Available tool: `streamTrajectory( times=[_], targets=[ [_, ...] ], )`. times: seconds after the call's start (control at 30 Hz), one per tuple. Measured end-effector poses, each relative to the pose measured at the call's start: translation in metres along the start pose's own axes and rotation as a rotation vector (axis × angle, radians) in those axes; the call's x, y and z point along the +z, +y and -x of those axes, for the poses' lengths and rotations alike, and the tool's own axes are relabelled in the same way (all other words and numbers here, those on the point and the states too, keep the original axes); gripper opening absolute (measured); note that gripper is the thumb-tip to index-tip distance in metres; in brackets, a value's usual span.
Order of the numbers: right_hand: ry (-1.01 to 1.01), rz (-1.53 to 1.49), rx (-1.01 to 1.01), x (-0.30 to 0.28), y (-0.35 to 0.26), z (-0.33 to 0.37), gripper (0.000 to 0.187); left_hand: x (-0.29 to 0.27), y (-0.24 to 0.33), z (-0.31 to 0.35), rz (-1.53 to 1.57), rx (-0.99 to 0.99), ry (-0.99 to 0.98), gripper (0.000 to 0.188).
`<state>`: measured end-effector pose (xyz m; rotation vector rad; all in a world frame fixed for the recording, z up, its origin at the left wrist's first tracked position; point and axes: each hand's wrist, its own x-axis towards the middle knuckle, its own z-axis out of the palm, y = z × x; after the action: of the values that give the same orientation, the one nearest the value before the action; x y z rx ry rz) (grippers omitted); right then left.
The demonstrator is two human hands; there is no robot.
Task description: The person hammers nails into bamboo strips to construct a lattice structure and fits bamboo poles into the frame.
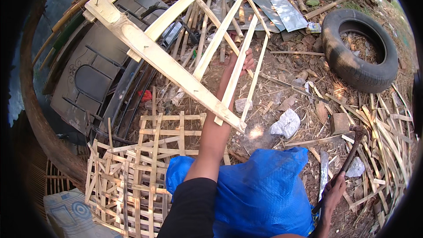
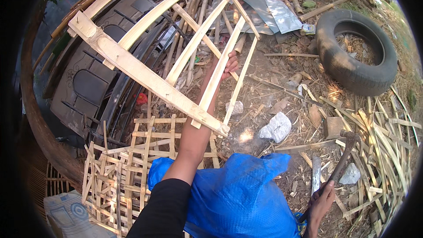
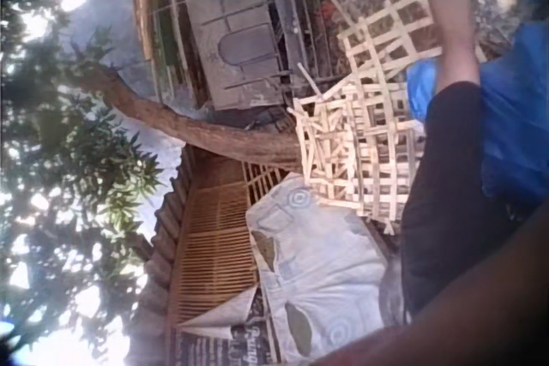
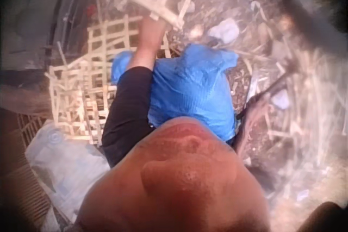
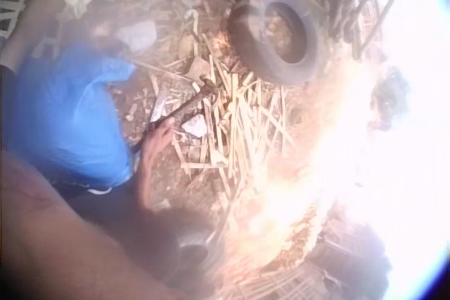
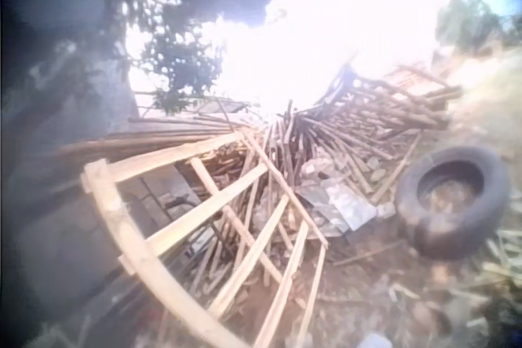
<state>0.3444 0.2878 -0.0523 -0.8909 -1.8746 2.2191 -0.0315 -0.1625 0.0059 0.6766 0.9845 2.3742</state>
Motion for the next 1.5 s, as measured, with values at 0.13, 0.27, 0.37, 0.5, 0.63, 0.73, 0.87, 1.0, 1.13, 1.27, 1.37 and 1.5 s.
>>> streamTrajectory(
  times=[0.13, 0.27, 0.37, 0.5, 0.63, 0.73, 0.87, 1.0, 1.13, 1.27, 1.37, 1.5],
  targets=[
    [-0.052, 0.024, 0.003, 0.003, 0.006, 0.0, 0.04, 0.012, 0.014, 0.015, -0.214, -0.075, 0.263, 0.043],
    [-0.085, 0.031, 0.032, -0.005, 0.017, -0.019, 0.046, 0.046, -0.019, -0.014, -0.677, 0.022, 0.962, 0.045],
    [-0.003, -0.018, 0.279, 0.001, 0.017, -0.016, 0.055, 0.034, -0.037, -0.002, -0.977, -0.002, 1.208, 0.055],
    [0.144, 0.105, 0.332, -0.039, 0.058, -0.024, 0.06, 0.016, -0.091, 0.019, -1.152, -0.216, 1.197, 0.071],
    [0.253, 0.033, 0.315, -0.068, 0.053, -0.016, 0.058, 0.012, -0.134, 0.044, -1.205, -0.403, 1.107, 0.073],
    [0.279, -0.026, 0.267, -0.082, 0.054, -0.011, 0.056, 0.006, -0.166, 0.049, -1.319, -0.521, 0.967, 0.071],
    [0.289, -0.01, 0.268, -0.089, 0.059, -0.009, 0.057, 0.009, -0.2, 0.043, -1.342, -0.602, 0.902, 0.072],
    [0.244, -0.002, 0.309, -0.077, 0.054, -0.005, 0.056, -0.025, -0.215, 0.052, -1.447, -0.429, 0.984, 0.071],
    [0.212, 0.034, 0.29, -0.075, 0.055, -0.002, 0.055, -0.021, -0.227, 0.064, -1.495, -0.559, 0.865, 0.072],
    [0.192, 0.036, 0.313, -0.074, 0.055, 0.0, 0.053, -0.018, -0.232, 0.079, -1.588, -0.659, 0.789, 0.074],
    [0.185, 0.032, 0.311, -0.074, 0.058, -0.004, 0.053, -0.002, -0.238, 0.077, -1.637, -0.746, 0.868, 0.074],
    [0.186, 0.054, 0.316, -0.068, 0.063, -0.004, 0.054, -0.005, -0.236, 0.072, -1.646, -0.862, 0.896, 0.069]
  ],
)
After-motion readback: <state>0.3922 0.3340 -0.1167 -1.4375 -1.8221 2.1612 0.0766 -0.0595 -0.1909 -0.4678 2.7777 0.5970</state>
